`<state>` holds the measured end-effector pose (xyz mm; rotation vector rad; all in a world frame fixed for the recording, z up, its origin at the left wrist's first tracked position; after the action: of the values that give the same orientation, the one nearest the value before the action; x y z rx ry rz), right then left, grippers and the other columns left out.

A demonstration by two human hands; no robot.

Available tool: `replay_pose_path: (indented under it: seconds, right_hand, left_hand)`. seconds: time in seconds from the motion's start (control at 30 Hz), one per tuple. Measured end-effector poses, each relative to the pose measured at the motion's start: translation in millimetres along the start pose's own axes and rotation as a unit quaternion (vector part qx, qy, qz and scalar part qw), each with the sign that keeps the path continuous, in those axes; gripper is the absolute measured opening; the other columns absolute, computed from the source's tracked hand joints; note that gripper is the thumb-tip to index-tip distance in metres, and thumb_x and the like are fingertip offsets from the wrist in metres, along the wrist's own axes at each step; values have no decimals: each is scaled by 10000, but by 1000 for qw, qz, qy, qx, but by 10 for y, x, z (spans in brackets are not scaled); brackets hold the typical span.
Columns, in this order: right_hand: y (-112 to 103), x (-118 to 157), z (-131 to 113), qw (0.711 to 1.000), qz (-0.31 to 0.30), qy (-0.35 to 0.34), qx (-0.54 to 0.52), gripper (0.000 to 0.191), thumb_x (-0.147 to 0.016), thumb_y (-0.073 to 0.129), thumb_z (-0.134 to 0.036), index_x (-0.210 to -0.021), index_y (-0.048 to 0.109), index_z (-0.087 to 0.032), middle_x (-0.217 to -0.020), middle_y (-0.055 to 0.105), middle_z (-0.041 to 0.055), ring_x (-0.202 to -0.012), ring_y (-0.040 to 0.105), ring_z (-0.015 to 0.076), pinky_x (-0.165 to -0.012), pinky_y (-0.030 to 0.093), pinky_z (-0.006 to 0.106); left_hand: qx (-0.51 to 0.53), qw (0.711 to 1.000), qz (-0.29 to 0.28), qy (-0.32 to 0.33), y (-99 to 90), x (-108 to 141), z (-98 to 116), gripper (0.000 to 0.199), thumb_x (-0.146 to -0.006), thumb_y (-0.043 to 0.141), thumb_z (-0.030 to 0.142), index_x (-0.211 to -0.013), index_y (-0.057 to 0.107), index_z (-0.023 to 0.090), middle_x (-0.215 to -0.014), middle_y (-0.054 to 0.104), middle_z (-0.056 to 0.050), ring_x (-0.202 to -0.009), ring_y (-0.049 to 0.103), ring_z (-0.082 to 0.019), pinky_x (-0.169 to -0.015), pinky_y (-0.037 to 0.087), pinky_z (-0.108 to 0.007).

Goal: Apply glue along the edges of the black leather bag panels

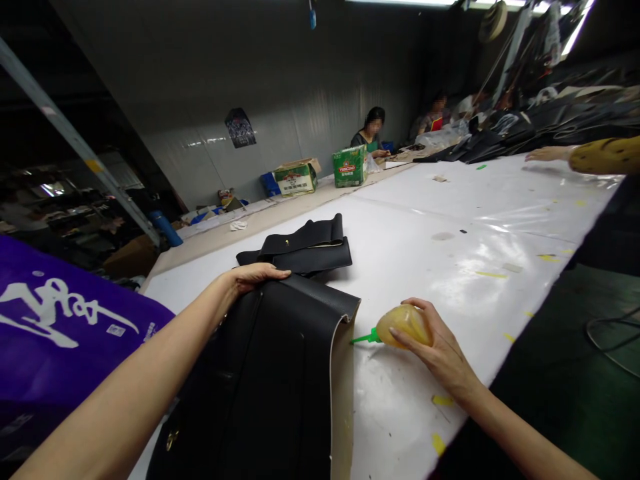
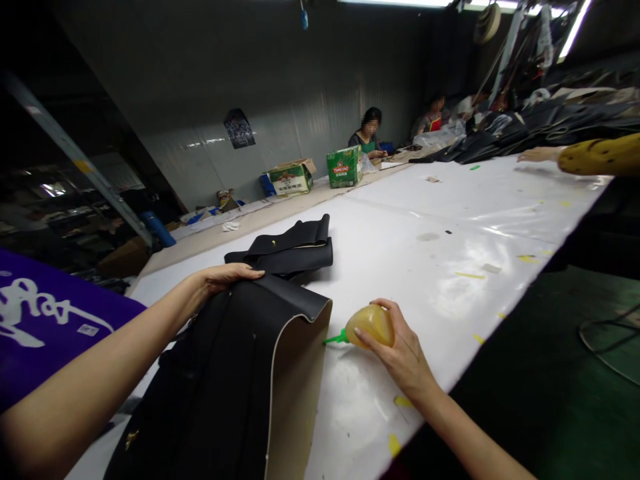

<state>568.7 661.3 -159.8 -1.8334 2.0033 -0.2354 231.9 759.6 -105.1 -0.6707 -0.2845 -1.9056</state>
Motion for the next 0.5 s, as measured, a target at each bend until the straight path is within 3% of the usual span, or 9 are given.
replay_pose_path:
  seconds: [0.2,0.4,0.5]
  right_hand:
    - [57,44,-1,999,-50,-8,-11,487,-807,633,-544,-1174,431,-297,-1007,567,-14,-863,582,216,-791,452,330]
    - [8,-35,18,1000,-20,-15,-16,496,-808,642,-529,-1191,425,-300,-1031,552,-10,-876,571,212,-809,446,326]
    - [28,5,19,998,-46,-21,-28,490,-812,644,-519,-1185,421,-294,-1033,547,-5,-883,567,209,-799,450,314]
  left_hand:
    - [6,1000,-4,6,-1,-3,-2,314,-715,766,344,-846,746,59,-816,771,-149,-692,709,-221,-708,577,-300]
    - [11,1000,-2,10,25,23,24,262,-726,761,320,-807,746,71,-760,770,-122,-630,700,-198,-663,581,-283]
    - [11,1000,-1,11,19,14,24,249,-724,762,321,-792,746,82,-752,769,-115,-622,700,-194,-646,580,-273]
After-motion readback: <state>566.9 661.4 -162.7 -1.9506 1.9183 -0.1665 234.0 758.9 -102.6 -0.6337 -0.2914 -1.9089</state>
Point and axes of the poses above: each hand's wrist, its own x-axis away from the middle knuckle, its own y-axis out of the palm, z = x × y, the point moved 8 cm from there along -x, towards the middle knuckle
